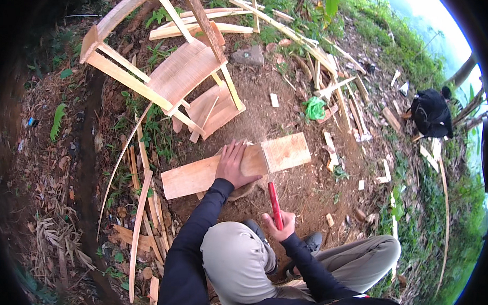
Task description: The person is sitting on the ground and sawing a piece of wood with a hand saw. They hold the wood steady with one hand and use the saw with the other to cut through the plank.
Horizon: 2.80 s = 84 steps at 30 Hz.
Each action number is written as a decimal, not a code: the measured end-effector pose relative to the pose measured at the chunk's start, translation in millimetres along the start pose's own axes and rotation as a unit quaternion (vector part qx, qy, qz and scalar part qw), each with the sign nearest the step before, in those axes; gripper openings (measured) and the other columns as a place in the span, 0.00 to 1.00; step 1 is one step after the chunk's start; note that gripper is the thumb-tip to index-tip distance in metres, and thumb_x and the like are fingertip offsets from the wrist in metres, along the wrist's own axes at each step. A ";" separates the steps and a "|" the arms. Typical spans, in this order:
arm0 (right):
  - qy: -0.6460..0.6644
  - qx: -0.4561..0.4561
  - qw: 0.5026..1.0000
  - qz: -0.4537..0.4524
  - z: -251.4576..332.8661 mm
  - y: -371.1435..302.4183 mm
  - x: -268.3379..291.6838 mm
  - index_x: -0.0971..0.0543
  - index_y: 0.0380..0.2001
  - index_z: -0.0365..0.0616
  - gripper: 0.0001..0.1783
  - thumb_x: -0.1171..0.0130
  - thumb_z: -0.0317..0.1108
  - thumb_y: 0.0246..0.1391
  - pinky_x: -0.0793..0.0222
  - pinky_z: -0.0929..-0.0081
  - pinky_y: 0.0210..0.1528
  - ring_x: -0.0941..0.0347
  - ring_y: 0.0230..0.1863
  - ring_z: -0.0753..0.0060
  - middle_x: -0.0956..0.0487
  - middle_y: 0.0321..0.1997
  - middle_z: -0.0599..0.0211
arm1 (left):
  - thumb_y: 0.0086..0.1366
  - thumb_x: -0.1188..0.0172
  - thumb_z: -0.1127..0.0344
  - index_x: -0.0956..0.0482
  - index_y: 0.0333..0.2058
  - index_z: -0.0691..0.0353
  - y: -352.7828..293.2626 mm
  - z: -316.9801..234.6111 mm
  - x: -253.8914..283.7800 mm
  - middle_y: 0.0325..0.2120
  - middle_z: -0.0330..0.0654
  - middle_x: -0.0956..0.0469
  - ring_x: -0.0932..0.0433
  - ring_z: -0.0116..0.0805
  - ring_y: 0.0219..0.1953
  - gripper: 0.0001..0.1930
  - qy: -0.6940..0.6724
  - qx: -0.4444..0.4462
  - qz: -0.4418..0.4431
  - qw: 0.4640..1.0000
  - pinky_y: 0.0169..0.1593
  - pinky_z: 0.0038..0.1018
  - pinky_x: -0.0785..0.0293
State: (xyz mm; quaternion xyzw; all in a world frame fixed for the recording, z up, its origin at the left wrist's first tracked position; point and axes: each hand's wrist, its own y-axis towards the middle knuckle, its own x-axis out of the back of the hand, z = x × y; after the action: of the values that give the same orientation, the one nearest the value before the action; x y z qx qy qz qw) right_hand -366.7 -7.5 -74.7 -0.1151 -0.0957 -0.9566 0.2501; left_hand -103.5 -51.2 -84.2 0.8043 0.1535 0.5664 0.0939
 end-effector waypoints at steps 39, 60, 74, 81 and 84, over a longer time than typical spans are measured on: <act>0.042 -0.026 0.997 -0.054 -3.8 29.2 -17.0 0.31 0.16 0.42 0.14 0.37 0.28 0.48 0.38 0.71 0.19 0.38 0.12 0.76 0.35 0.10 0.65 | 0.70 0.48 0.53 0.36 0.65 0.66 -2.7 4.6 -4.9 0.67 0.56 0.38 0.45 0.57 0.71 0.31 0.038 -0.028 0.021 0.999 0.72 0.50 0.51; -0.033 0.037 0.999 -0.022 -12.3 57.1 -0.8 0.31 0.13 0.42 0.17 0.37 0.28 0.50 0.41 0.72 0.18 0.37 0.11 0.76 0.36 0.09 0.68 | 0.68 0.51 0.38 0.48 0.70 0.73 -20.7 -42.2 -34.0 0.73 0.56 0.52 0.58 0.55 0.76 0.46 0.056 0.163 -0.013 0.985 0.74 0.53 0.63; -0.075 0.022 0.997 0.011 -18.7 -0.9 16.3 0.25 0.17 0.41 0.10 0.37 0.27 0.49 0.35 0.74 0.19 0.31 0.12 0.78 0.30 0.10 0.67 | 0.71 0.52 0.45 0.50 0.71 0.71 -23.5 -35.0 -30.4 0.72 0.55 0.49 0.56 0.48 0.76 0.41 0.080 0.184 -0.001 0.980 0.75 0.49 0.62; 0.049 -0.035 0.998 -0.009 -14.8 57.2 12.1 0.27 0.19 0.39 0.10 0.39 0.24 0.51 0.41 0.78 0.19 0.37 0.15 0.86 0.32 0.12 0.75 | 0.70 0.52 0.45 0.50 0.70 0.70 -20.2 -38.0 -39.4 0.73 0.55 0.51 0.56 0.47 0.76 0.41 0.084 0.168 -0.006 0.982 0.75 0.49 0.61; -0.027 -0.014 1.000 0.008 -15.0 5.2 24.2 0.25 0.18 0.40 0.07 0.39 0.26 0.46 0.33 0.75 0.21 0.30 0.14 0.77 0.30 0.11 0.67 | 0.70 0.51 0.45 0.49 0.70 0.71 -20.1 -38.3 -30.3 0.73 0.55 0.51 0.56 0.47 0.76 0.41 0.082 0.178 0.000 0.981 0.75 0.49 0.62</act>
State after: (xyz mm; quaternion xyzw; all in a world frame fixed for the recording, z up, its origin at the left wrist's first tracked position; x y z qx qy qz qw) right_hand -387.2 -26.6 -81.8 -0.1453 -0.0885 -0.9522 0.2537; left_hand -151.7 -44.0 -104.4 0.7591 0.2589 0.5939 -0.0641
